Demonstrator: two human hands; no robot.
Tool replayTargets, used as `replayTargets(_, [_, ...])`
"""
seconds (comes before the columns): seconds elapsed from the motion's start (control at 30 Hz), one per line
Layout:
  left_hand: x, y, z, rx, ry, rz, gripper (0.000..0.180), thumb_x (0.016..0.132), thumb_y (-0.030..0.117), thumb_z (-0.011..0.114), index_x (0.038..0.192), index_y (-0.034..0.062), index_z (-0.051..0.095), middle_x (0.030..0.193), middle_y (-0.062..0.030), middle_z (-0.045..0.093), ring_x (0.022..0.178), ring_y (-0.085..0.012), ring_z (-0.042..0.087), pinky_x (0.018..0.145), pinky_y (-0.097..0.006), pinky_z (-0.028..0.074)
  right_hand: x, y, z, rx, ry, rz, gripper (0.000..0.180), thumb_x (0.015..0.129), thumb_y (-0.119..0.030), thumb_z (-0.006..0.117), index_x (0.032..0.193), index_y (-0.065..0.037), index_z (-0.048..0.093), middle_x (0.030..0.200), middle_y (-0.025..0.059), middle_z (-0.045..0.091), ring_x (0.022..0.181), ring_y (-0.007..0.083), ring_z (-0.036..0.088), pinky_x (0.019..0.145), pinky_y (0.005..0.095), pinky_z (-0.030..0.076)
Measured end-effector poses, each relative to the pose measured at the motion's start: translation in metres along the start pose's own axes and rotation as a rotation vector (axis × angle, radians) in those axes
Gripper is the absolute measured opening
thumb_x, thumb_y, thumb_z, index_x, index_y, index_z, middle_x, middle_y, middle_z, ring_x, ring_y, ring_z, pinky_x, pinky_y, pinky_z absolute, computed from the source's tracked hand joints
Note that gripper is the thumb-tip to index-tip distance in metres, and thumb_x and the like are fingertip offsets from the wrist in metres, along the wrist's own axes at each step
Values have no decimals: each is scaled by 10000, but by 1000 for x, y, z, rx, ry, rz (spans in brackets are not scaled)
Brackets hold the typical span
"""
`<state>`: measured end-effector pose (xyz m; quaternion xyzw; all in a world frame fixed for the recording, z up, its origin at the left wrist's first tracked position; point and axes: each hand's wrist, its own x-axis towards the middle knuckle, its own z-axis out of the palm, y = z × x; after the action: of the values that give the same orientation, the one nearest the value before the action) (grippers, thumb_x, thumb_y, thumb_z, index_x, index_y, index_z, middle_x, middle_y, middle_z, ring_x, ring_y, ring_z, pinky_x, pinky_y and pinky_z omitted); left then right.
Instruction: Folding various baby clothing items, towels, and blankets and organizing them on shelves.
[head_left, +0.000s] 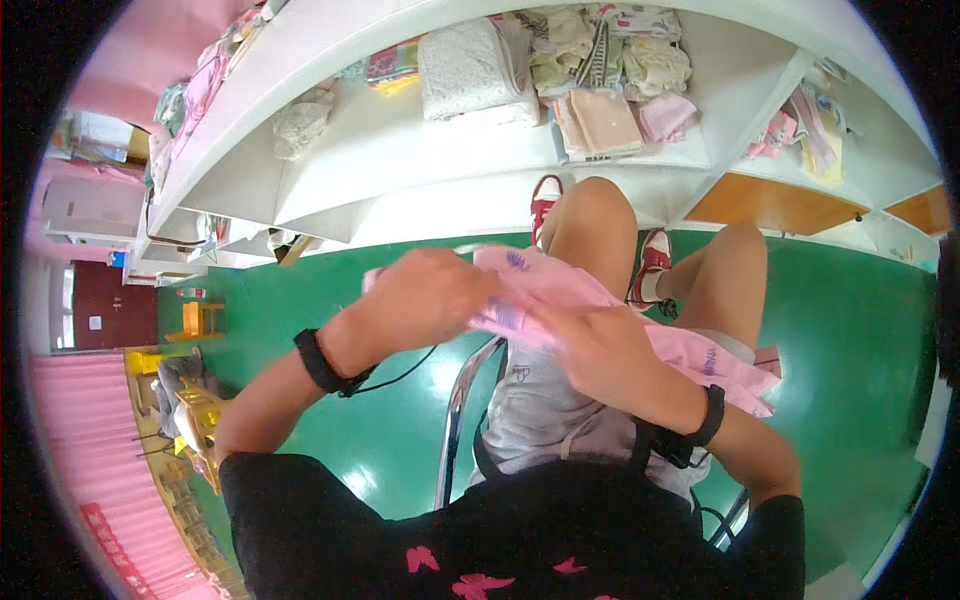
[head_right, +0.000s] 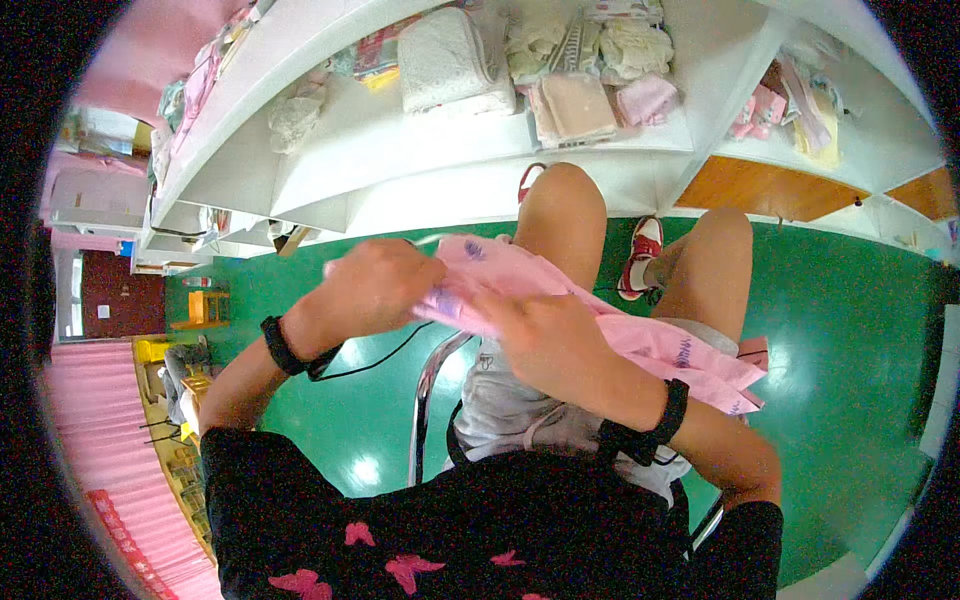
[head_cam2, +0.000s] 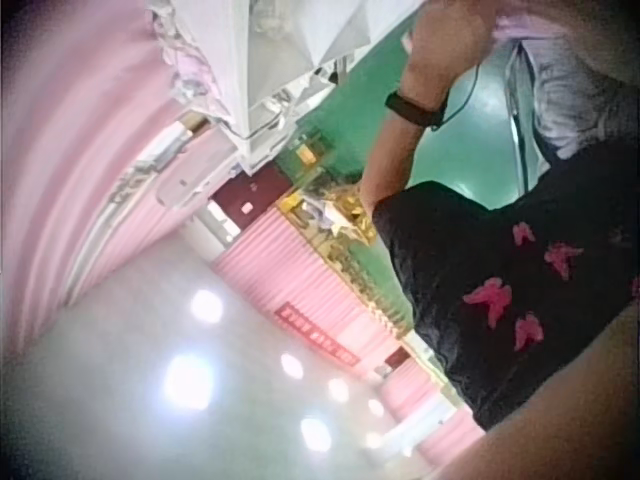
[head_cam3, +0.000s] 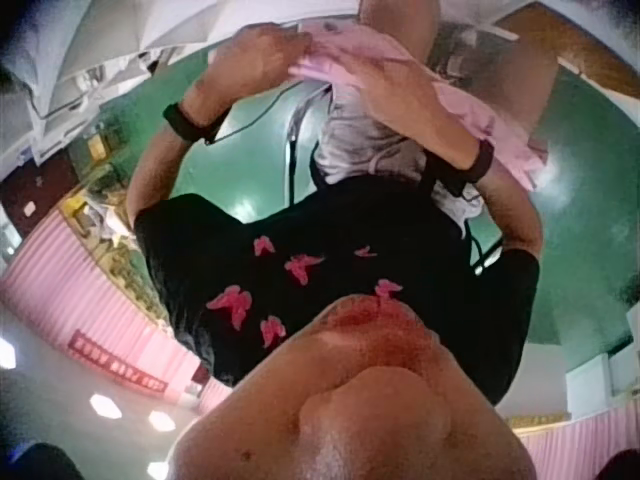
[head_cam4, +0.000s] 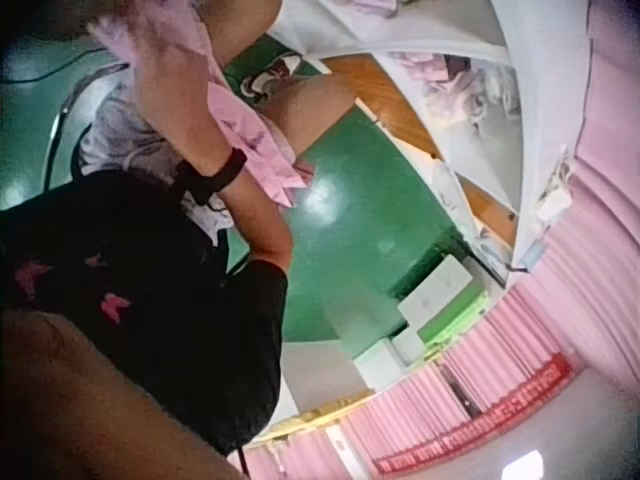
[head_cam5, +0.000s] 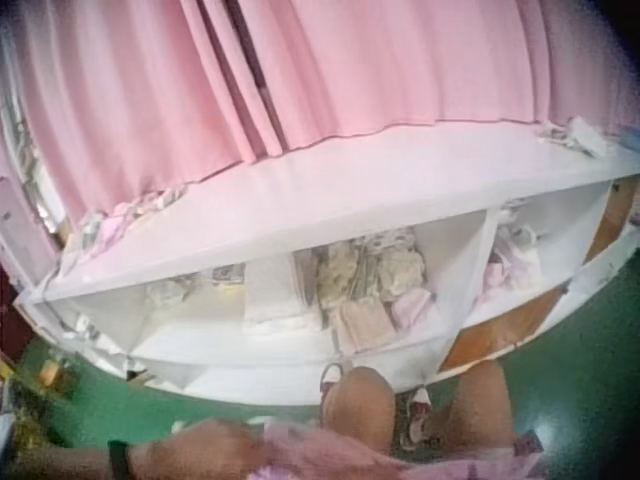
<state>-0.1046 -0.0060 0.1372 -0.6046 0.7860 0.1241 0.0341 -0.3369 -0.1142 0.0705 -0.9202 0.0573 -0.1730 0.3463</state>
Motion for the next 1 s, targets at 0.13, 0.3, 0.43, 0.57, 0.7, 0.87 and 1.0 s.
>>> replayTargets(0.13, [-21, -26, -42, 235, 201, -154, 255, 687, 162, 781, 818, 71, 582, 756, -99, 641, 719, -308, 663, 687, -432, 535, -31, 18, 26, -213, 281, 143, 451, 799, -113, 669, 1234, -66, 564, 1000, 173, 694, 892, 370, 690, 724, 473, 568])
replayTargets(0.3, [-38, -49, -90, 461, 303, -201, 342, 661, 158, 821, 869, 63, 567, 778, -114, 619, 706, -321, 646, 653, -432, 515, -103, 60, 11, -199, -40, 514, 465, 794, -135, 700, 1230, -39, 569, 969, 205, 690, 886, 401, 686, 754, 496, 556])
replayTargets(0.43, [-59, -73, -127, 590, 424, -251, 417, 674, 233, 847, 891, 51, 541, 781, -145, 608, 724, -355, 652, 622, -442, 510, -115, 88, -50, -282, 230, 535, 422, 804, -115, 684, 1214, -25, 638, 870, 209, 693, 788, 385, 686, 692, 480, 538])
replayTargets(0.57, [-73, -101, -169, 673, 495, -385, 446, 758, 336, 825, 964, 48, 553, 807, -164, 635, 727, -389, 660, 600, -457, 512, -82, 112, -127, -161, 394, 479, 250, 821, -75, 658, 1057, 3, 678, 865, 233, 689, 766, 421, 685, 716, 448, 535])
replayTargets(0.7, [-52, -84, -192, 765, 646, -378, 376, 766, 241, 815, 988, 60, 572, 865, -118, 648, 714, -334, 671, 597, -419, 524, -80, 149, -169, -444, 565, 352, 240, 838, -41, 625, 1058, 49, 662, 802, 252, 662, 721, 360, 683, 659, 413, 509])
replayTargets(0.87, [-37, -66, -198, 849, 814, -136, 323, 750, 134, 810, 1013, 72, 633, 929, -61, 634, 696, -269, 659, 599, -372, 527, -67, 161, -218, -366, 743, 450, 228, 844, -83, 671, 1027, 53, 668, 750, 213, 649, 712, 288, 691, 640, 409, 505])
replayTargets(1.0, [-9, -65, -186, 815, 896, -73, 318, 757, 108, 793, 1047, 69, 667, 929, -52, 636, 693, -265, 657, 602, -366, 527, -89, 160, -199, 147, 526, 665, 286, 821, -176, 748, 998, 34, 668, 742, 185, 654, 714, 297, 682, 669, 422, 518])
